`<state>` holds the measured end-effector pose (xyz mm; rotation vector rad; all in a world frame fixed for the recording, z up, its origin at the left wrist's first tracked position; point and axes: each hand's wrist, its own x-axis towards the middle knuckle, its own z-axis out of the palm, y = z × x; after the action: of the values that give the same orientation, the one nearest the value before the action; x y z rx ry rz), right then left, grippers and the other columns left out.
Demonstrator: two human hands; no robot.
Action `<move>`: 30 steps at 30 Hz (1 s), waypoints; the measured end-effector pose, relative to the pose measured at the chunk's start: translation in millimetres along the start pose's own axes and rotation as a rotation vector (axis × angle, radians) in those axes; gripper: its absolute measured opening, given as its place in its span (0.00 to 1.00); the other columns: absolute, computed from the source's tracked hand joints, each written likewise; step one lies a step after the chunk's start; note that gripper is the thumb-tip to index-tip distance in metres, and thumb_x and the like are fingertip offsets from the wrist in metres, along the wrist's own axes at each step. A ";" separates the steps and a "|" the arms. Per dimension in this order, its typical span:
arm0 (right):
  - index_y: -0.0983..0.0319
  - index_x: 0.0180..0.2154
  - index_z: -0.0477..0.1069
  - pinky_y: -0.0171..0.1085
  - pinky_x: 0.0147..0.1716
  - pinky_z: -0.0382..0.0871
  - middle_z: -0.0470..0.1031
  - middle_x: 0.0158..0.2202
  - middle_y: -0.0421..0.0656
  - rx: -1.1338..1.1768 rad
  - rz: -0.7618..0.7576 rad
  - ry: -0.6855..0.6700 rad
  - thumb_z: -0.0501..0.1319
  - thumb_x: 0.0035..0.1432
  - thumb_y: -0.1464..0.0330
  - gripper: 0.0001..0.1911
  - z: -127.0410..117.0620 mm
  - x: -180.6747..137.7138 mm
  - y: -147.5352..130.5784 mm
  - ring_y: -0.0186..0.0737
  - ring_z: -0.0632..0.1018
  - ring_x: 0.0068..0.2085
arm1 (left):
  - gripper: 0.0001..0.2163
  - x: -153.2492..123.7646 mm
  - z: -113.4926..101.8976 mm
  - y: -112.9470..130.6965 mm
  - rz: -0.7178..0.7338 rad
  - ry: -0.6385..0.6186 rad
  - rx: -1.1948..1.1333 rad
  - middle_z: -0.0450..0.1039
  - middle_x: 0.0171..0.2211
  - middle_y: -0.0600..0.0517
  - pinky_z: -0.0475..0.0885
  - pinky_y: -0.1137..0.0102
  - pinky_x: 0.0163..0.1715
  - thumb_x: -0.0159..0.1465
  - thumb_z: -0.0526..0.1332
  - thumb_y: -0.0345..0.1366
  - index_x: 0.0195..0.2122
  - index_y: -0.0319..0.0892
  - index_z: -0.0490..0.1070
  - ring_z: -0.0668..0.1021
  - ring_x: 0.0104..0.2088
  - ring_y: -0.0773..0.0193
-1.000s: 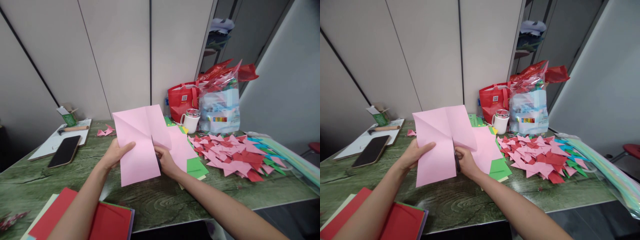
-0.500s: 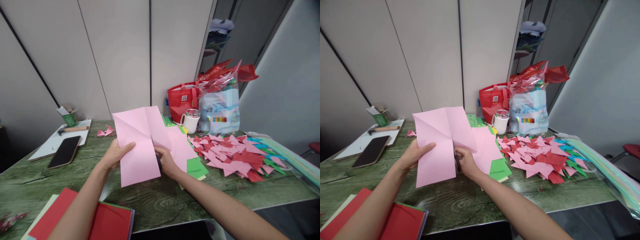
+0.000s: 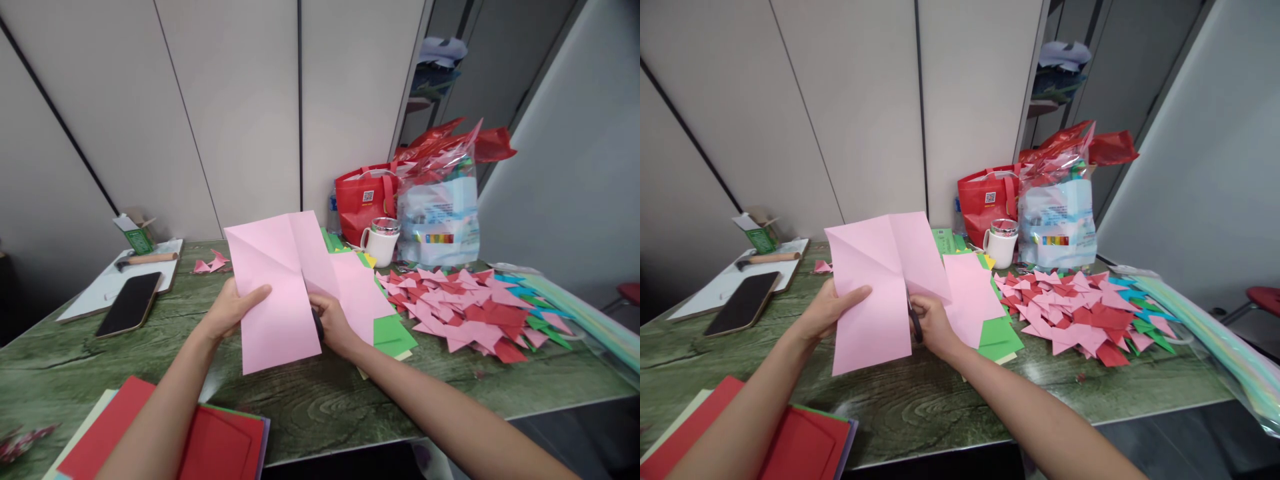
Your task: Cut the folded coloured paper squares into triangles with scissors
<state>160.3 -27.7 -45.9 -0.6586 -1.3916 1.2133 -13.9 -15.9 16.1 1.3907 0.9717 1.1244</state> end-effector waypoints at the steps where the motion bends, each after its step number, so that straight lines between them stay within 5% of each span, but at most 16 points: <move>1: 0.64 0.26 0.71 0.32 0.20 0.63 0.65 0.14 0.34 0.007 0.001 0.002 0.60 0.41 0.71 0.05 0.1 -0.1 0.5 0.29 0.65 0.18 | 0.11 -0.2 0.2 0.2 0.000 -0.001 0.001 0.74 0.27 0.47 0.70 0.70 0.21 0.47 0.64 0.34 0.31 0.37 0.70 0.74 0.22 0.62; 12: 0.63 0.35 0.70 0.33 0.26 0.67 0.74 0.26 0.40 0.043 -0.057 -0.031 0.63 0.41 0.68 0.15 0.0 0.9 -2.1 0.38 0.74 0.31 | 0.11 -0.6 -1.1 -2.4 -0.057 -0.068 -0.014 0.74 0.28 0.45 0.70 0.70 0.21 0.47 0.65 0.35 0.32 0.38 0.71 0.75 0.23 0.62; 19: 0.63 0.32 0.70 0.32 0.25 0.67 0.74 0.25 0.39 0.065 -0.054 -0.019 0.63 0.42 0.68 0.12 0.6 0.8 -5.6 0.35 0.74 0.28 | 0.11 0.4 -3.7 -1.5 -0.053 -0.107 -0.031 0.75 0.29 0.45 0.70 0.70 0.22 0.48 0.65 0.35 0.33 0.37 0.72 0.75 0.24 0.62; 30: 0.64 0.30 0.71 0.33 0.27 0.67 0.75 0.30 0.40 0.060 -0.036 -0.023 0.65 0.38 0.67 0.13 5.4 -1.1 -7.8 0.36 0.74 0.29 | 0.11 7.3 1.4 -2.5 0.032 0.198 -0.029 0.74 0.22 0.50 0.67 0.74 0.18 0.46 0.66 0.40 0.24 0.36 0.72 0.73 0.19 0.66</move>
<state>157.3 -32.8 -38.4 -0.5767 -1.3754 1.2327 -10.8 -8.8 14.5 1.2935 1.0713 1.3140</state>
